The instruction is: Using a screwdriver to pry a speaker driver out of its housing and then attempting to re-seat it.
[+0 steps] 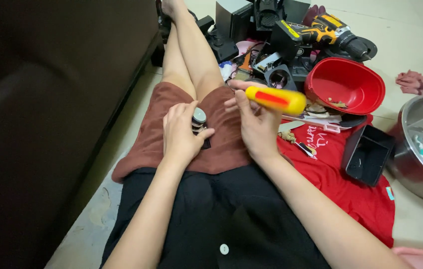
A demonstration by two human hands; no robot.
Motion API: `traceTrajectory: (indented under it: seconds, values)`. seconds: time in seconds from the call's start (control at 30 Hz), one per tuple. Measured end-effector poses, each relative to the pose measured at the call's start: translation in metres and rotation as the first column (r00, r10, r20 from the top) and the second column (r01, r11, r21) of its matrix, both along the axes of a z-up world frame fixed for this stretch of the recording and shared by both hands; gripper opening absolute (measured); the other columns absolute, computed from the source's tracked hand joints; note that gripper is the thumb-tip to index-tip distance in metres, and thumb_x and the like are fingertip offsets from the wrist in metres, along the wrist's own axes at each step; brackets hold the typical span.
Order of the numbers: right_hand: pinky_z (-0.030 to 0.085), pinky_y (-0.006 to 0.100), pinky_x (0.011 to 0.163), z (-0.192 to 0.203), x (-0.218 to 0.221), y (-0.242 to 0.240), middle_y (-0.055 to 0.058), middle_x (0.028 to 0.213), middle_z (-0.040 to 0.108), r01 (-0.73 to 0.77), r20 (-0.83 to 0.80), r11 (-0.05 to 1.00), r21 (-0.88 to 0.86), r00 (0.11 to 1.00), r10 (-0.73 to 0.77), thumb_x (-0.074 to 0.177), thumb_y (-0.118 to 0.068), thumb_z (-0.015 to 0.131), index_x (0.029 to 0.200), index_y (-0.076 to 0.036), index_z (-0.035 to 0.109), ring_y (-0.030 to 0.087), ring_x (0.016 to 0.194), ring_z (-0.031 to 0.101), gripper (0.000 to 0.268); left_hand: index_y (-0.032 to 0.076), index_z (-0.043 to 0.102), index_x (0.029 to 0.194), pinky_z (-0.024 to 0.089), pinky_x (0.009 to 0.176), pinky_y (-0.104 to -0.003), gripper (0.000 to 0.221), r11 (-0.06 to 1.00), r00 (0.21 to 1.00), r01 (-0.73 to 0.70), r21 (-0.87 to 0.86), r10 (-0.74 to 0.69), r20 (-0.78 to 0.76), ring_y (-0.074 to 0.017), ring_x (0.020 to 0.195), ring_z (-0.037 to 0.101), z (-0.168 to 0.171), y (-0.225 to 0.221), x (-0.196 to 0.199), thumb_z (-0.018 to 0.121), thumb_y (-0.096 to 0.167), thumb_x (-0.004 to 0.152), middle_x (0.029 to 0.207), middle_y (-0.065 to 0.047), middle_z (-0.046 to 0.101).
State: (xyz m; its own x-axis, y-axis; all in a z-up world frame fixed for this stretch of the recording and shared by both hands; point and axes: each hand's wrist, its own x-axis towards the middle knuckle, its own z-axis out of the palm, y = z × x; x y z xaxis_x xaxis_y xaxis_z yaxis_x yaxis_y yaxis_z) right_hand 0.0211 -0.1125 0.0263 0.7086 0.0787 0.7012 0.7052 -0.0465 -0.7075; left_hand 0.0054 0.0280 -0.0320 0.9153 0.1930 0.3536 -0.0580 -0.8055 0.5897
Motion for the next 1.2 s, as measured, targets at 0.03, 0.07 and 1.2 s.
traceTrajectory:
  seconds: [0.03,0.07,1.2]
  values:
    - [0.051,0.027,0.064,-0.001,0.003,0.002,0.013,0.094,0.062,-0.024,-0.097,0.997,0.067,0.995,0.031,0.093,-0.01,0.045,0.095,0.001,0.049,0.016,0.067,0.064,0.012,0.009,0.055,0.115,0.03,0.097,-0.041,0.063,1.0,1.0,0.0,-0.017,0.0,0.006,-0.0249,0.114,0.043,0.001,0.0,-0.002,0.079,0.026,0.06,0.101,-0.005,0.055]
    - [0.054,0.025,0.051,-0.002,0.005,0.005,0.015,0.085,0.065,-0.042,-0.191,0.99,0.136,0.979,0.067,0.094,-0.02,0.043,0.089,0.002,0.049,0.015,0.06,0.064,0.023,0.009,0.056,0.114,0.03,0.097,-0.04,0.059,0.999,1.0,0.0,-0.034,0.001,0.011,-0.025,0.112,0.044,0.001,0.0,-0.003,0.079,0.018,0.059,0.1,-0.005,0.055]
    - [0.046,0.024,0.048,-0.008,-0.01,0.007,0.002,0.044,0.048,0.027,-0.067,0.986,-0.163,0.997,-0.038,0.095,-0.017,0.041,0.062,-0.007,0.061,0.013,0.041,0.05,0.039,0.018,0.06,0.113,0.039,0.095,-0.043,0.061,0.943,0.994,0.088,-0.32,-0.103,-0.032,-0.0306,0.113,0.05,0.004,0.014,-0.005,0.08,0.007,0.056,0.112,-0.008,0.059]
